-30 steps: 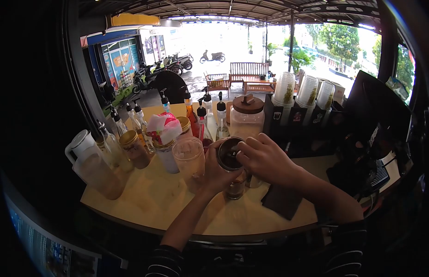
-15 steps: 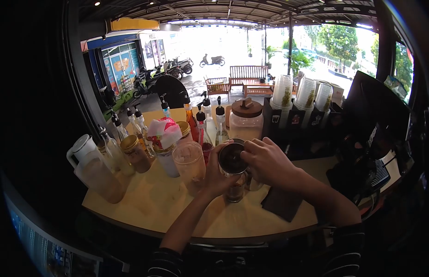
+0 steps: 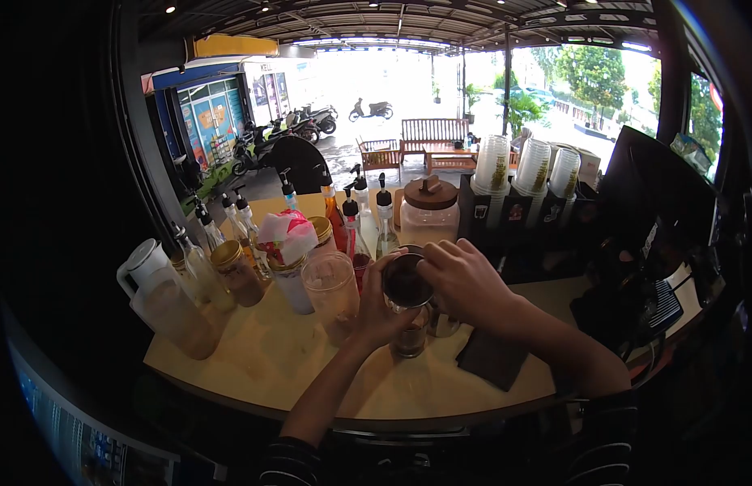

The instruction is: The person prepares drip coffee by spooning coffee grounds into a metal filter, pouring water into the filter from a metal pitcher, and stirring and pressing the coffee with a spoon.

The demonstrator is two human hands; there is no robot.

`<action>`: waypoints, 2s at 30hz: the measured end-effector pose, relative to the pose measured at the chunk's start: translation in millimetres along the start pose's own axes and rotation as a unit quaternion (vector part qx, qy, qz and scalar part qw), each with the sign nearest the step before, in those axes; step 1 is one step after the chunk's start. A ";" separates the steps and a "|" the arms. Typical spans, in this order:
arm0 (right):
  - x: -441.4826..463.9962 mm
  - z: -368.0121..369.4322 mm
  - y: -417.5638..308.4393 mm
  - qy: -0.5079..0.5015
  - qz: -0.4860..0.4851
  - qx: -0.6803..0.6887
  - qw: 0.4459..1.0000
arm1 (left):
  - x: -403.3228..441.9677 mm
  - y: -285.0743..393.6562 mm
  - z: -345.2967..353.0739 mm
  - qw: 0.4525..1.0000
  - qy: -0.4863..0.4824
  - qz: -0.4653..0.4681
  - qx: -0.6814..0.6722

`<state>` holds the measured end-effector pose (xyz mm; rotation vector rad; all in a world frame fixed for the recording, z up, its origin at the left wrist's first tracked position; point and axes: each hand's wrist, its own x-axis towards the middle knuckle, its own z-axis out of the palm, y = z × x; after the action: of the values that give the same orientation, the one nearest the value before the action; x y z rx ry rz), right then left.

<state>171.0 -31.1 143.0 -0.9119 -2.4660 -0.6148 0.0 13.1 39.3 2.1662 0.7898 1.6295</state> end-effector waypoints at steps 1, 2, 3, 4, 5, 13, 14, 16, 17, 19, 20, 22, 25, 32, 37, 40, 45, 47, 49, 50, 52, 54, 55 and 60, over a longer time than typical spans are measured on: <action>0.3 -0.6 0.1 0.015 0.011 -0.017 1.000 | -0.6 0.2 0.2 1.000 -0.003 0.007 0.011; 0.2 0.4 0.1 0.014 0.011 -0.017 1.000 | -1.1 1.3 1.1 1.000 -0.003 0.007 0.011; 0.5 2.3 -0.1 0.003 0.008 0.004 1.000 | -1.6 2.8 2.0 1.000 0.004 -0.011 -0.008; 0.9 3.3 -0.4 -0.008 0.004 0.024 1.000 | -1.7 3.6 2.4 0.999 0.011 -0.028 -0.027; 0.7 3.4 -1.2 -0.007 0.003 0.023 1.000 | -2.0 3.1 2.1 0.999 0.011 -0.027 -0.027; -1.3 7.4 -2.3 -0.015 -0.020 -0.003 1.000 | -1.7 -0.5 0.7 1.000 -0.004 -0.012 0.004; -0.2 5.7 -0.9 -0.015 -0.019 -0.004 1.000 | -1.6 -1.2 1.1 1.000 -0.004 -0.011 0.004; 2.4 0.5 2.2 -0.004 0.005 -0.023 1.000 | -1.2 -2.4 2.2 1.000 0.006 0.005 -0.003; 1.3 2.4 2.5 -0.003 0.004 -0.024 1.000 | -1.2 -2.1 1.4 1.000 0.006 0.006 -0.003; -0.3 6.3 2.4 -0.018 -0.029 0.001 0.999 | -0.2 -0.4 -1.4 1.000 -0.003 0.004 0.024; -0.1 4.3 3.2 -0.017 -0.029 0.000 0.999 | -0.1 -2.4 -0.8 1.000 -0.003 0.005 0.024; 0.3 -1.5 3.8 -0.037 -0.013 -0.037 0.999 | -1.2 -6.9 0.9 1.000 0.007 0.017 -0.010; 0.9 6.9 6.6 0.009 -0.027 -0.033 0.999 | -1.2 -5.1 1.4 1.000 0.005 0.000 0.015; 1.4 5.2 3.3 0.005 -0.001 -0.036 0.999 | -0.1 -1.1 -0.2 1.000 0.008 0.007 0.026; 4.6 4.8 3.0 -0.009 0.016 -0.037 0.999 | -2.6 -1.6 -1.0 0.999 0.005 0.002 0.048; 2.5 12.0 3.5 -0.016 -0.005 0.016 1.000 | -2.5 2.6 -1.5 0.999 0.004 -0.037 0.012; 3.4 9.3 5.2 -0.009 0.001 -0.009 1.000 | 0.4 4.5 -6.5 0.997 -0.021 0.001 0.074; 3.5 9.1 6.3 -0.010 0.005 0.011 1.000 | 1.2 4.9 -7.9 0.995 -0.018 0.015 0.092; 1.4 7.8 6.3 -0.045 -0.027 -0.014 0.999 | 0.5 4.0 -8.5 0.997 -0.020 0.022 0.076; 2.3 6.2 6.4 -0.045 -0.027 -0.014 0.999 | 0.6 4.4 -9.0 0.997 -0.020 0.022 0.076; 4.0 2.5 7.4 -0.020 -0.006 -0.037 0.999 | 1.2 5.6 -9.9 0.995 -0.028 0.023 0.098; 1.2 7.5 8.1 -0.021 -0.034 -0.024 0.999 | 1.0 5.1 -11.2 0.995 -0.026 0.020 0.094; 1.8 6.9 7.4 -0.022 -0.062 -0.011 0.998 | 1.5 5.0 -11.8 0.995 -0.025 0.016 0.090; 5.3 3.9 8.6 -0.024 -0.041 -0.045 0.998 | 1.5 3.6 -9.4 0.997 -0.017 0.001 0.073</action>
<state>172.2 -20.4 144.8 -0.8720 -2.5481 -0.7459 -7.8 10.5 45.3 2.2870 0.9255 1.5768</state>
